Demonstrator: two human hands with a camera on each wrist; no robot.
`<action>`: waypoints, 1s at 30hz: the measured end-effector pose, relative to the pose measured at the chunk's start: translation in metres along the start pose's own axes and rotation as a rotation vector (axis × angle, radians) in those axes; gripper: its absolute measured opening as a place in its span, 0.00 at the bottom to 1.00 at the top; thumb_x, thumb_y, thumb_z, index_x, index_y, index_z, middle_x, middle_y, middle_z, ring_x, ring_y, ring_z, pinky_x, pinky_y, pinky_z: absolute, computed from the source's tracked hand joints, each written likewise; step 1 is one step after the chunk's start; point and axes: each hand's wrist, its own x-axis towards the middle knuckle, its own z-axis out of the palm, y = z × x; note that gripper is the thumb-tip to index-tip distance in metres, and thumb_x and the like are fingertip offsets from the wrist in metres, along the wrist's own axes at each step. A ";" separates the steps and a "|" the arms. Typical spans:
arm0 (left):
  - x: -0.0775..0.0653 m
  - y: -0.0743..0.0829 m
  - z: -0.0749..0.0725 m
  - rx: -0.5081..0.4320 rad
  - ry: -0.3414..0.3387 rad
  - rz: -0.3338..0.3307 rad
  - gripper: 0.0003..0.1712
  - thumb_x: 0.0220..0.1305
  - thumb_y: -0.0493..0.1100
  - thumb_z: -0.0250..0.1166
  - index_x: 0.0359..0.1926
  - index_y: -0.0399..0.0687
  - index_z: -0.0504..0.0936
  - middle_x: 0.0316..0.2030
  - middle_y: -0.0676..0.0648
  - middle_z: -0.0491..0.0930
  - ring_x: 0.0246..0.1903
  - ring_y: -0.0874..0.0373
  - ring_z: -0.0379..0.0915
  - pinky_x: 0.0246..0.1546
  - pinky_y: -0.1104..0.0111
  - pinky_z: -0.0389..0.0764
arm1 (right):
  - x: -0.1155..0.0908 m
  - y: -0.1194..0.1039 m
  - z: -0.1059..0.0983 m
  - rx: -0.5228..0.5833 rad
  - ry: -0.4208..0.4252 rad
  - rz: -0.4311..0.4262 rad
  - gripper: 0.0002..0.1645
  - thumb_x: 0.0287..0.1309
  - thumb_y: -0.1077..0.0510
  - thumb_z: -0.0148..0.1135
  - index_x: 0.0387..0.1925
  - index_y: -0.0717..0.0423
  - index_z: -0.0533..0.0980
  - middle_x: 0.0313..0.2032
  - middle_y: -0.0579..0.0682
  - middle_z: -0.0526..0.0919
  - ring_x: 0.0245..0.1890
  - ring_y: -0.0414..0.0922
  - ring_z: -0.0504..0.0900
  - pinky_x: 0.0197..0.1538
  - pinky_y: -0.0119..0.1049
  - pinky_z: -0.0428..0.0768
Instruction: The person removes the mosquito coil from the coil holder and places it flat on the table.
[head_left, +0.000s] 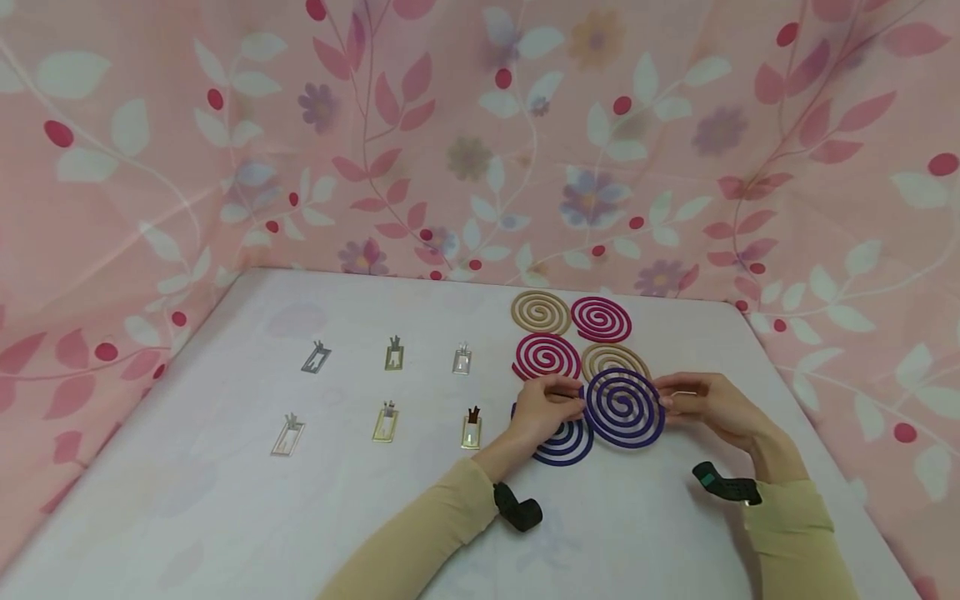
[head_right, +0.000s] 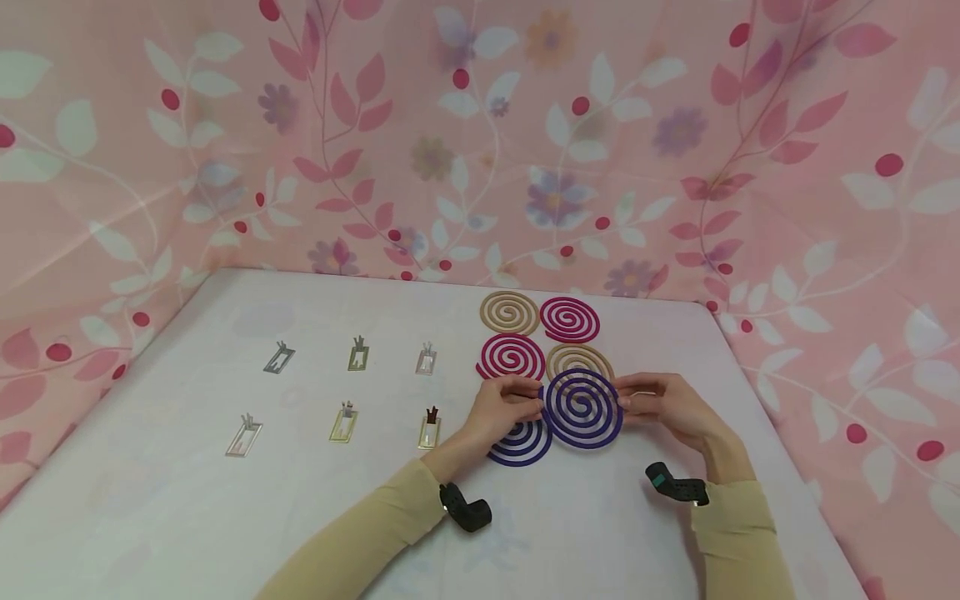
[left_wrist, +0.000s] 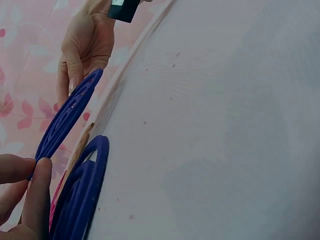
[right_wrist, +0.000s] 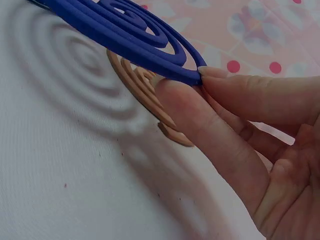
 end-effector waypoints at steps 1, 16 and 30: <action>0.000 0.000 0.001 0.016 -0.001 0.008 0.15 0.59 0.30 0.70 0.49 0.35 0.84 0.39 0.43 0.85 0.33 0.59 0.85 0.36 0.69 0.87 | -0.001 0.001 -0.001 -0.003 -0.005 0.005 0.26 0.66 0.63 0.62 0.61 0.75 0.70 0.46 0.46 0.85 0.43 0.41 0.86 0.48 0.40 0.87; -0.003 -0.005 0.002 0.162 -0.022 0.063 0.15 0.58 0.32 0.72 0.47 0.41 0.85 0.41 0.45 0.86 0.33 0.65 0.83 0.35 0.74 0.85 | -0.002 0.011 -0.009 0.023 -0.146 0.008 0.25 0.68 0.64 0.59 0.61 0.75 0.68 0.47 0.49 0.84 0.45 0.42 0.85 0.49 0.45 0.86; -0.004 -0.009 0.005 0.205 -0.077 0.070 0.09 0.61 0.33 0.70 0.44 0.42 0.85 0.35 0.51 0.86 0.29 0.66 0.83 0.32 0.75 0.85 | 0.000 0.019 -0.013 -0.054 -0.156 0.047 0.26 0.68 0.61 0.61 0.62 0.72 0.70 0.50 0.51 0.84 0.45 0.48 0.86 0.49 0.48 0.86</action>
